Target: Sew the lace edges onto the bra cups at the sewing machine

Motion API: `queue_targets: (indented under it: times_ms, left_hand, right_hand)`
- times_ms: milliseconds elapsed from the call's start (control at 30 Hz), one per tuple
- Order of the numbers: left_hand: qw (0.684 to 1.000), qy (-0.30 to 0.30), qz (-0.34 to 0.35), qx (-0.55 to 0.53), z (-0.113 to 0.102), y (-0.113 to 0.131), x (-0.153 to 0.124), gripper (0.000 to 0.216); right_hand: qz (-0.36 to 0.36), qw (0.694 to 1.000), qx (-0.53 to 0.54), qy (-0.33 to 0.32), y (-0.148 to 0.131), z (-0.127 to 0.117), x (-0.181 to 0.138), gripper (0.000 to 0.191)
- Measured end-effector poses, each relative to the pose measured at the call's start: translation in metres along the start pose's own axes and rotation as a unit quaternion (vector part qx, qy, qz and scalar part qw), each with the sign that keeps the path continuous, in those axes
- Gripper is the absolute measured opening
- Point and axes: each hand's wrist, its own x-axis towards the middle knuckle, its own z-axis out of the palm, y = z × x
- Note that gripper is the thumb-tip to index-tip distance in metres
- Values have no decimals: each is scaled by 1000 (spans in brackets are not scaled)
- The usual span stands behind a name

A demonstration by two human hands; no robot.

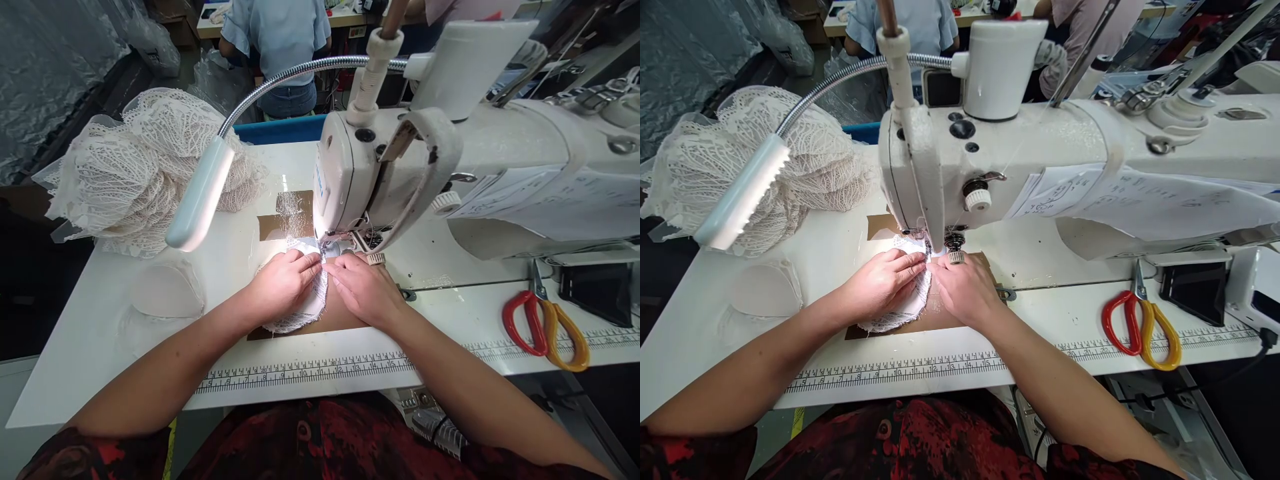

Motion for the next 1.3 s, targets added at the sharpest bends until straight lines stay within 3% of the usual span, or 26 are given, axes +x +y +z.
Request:
queue_targets:
  times_ms: [400, 1300]
  left_hand:
    - [1000, 1, 23, 15, -2, -10, 3, 35]
    - [997, 31, 26, -71, -2, -15, 5, 31]
  right_hand:
    - [33, 999, -27, -16, -3, 1, 5, 30]
    - [-6, 1000, -10, 29, 3, 6, -3, 28]
